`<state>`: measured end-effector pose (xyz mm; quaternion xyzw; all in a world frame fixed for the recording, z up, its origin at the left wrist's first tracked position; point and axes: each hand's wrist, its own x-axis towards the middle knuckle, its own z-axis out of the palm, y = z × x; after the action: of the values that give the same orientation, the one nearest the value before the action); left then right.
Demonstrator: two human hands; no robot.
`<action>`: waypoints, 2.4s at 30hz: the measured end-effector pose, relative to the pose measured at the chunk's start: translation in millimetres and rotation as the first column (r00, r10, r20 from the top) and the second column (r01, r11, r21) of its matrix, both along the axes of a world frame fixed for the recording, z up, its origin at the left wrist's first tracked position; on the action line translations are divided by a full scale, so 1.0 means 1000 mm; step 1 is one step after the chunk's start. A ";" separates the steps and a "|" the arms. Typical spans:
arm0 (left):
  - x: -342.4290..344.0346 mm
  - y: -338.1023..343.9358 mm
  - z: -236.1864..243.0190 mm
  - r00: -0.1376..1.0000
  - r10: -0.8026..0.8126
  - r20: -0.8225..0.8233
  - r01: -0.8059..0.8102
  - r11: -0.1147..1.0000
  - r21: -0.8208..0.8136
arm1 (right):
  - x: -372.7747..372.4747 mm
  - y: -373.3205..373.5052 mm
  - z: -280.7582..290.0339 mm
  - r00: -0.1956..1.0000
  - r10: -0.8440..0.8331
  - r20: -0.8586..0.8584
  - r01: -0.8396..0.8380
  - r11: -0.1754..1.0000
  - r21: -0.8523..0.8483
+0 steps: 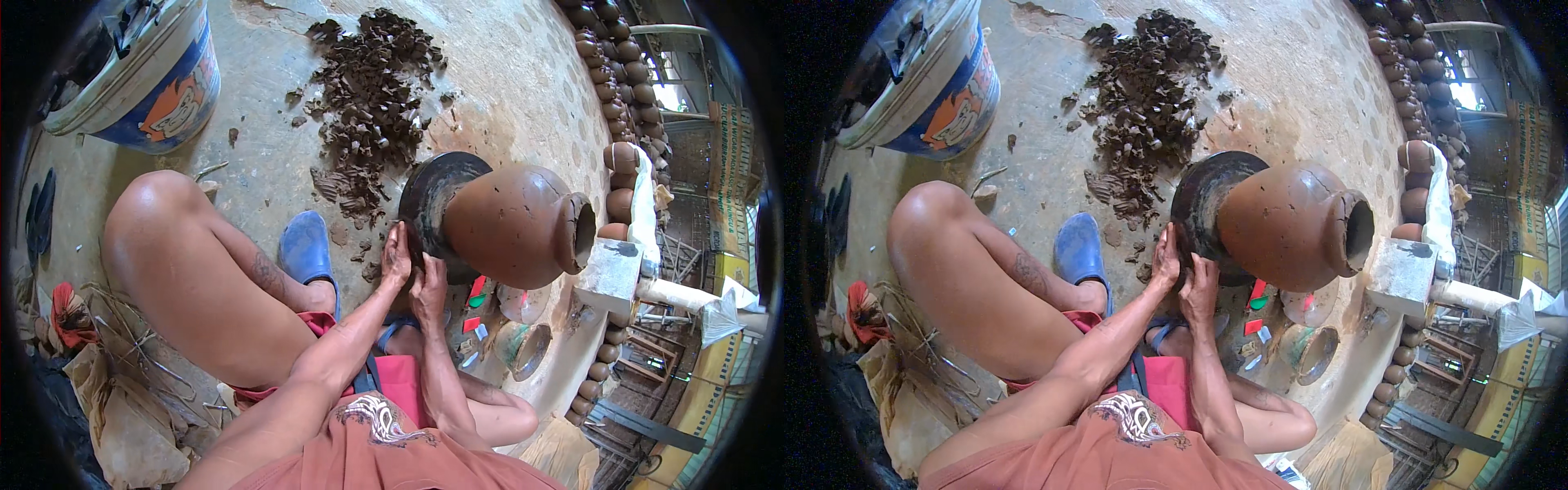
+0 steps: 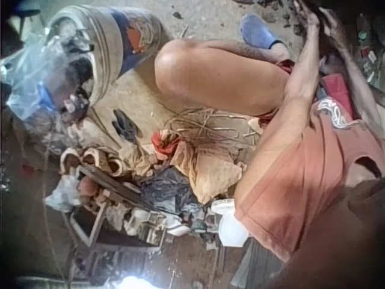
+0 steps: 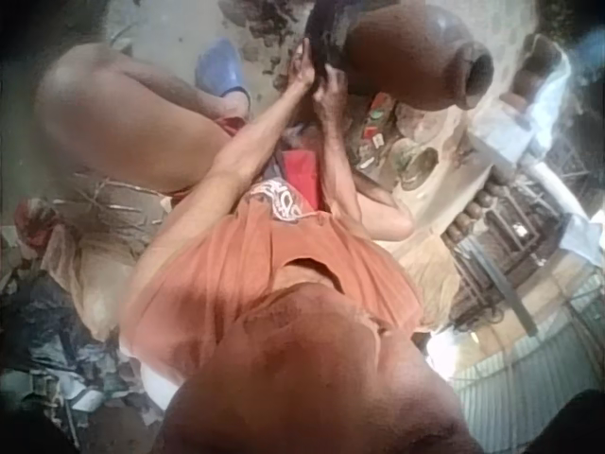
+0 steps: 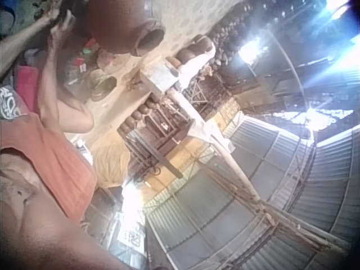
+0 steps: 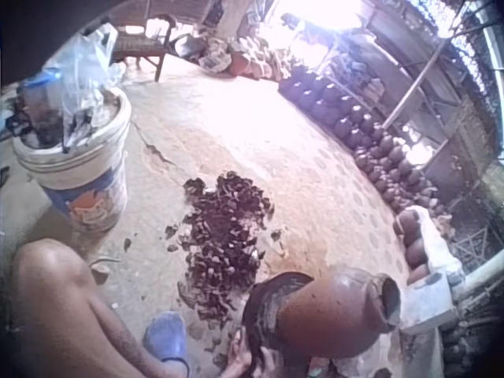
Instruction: The person smooths and finishes the exterior of a clay pot by hand using a scraper and a small rib tool while rotating the pot on a manual wheel.
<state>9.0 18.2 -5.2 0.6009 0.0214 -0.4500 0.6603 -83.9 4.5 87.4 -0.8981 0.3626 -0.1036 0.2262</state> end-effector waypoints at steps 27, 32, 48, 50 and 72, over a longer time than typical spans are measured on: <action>0.039 -0.013 0.025 0.970 0.210 -0.121 -0.194 0.973 0.128 | 0.021 0.003 0.004 0.964 -0.261 0.046 0.263 0.963 -0.055; 0.079 -0.017 0.013 0.926 0.369 -0.075 -0.375 0.921 -0.104 | 0.060 0.029 0.028 0.994 -0.079 0.071 0.066 0.985 0.161; 0.176 -0.025 -0.013 0.369 -0.140 0.919 -0.247 0.938 0.242 | -0.065 -0.038 0.345 0.916 -0.330 0.230 0.357 0.930 -0.087; 0.123 -0.036 0.010 0.387 -0.356 0.850 -0.142 0.888 0.437 | -0.098 -0.060 0.370 0.872 -0.443 0.208 0.484 0.841 -0.240; 0.116 -0.113 0.007 0.631 -0.498 0.594 0.328 0.866 0.377 | -0.101 -0.240 0.279 0.863 -0.481 0.152 0.490 0.872 -0.020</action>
<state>125.4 -95.3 1.9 0.7835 -0.3057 -0.3352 0.4247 -185.4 -236.0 366.3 -0.7744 0.5567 -0.2313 0.1918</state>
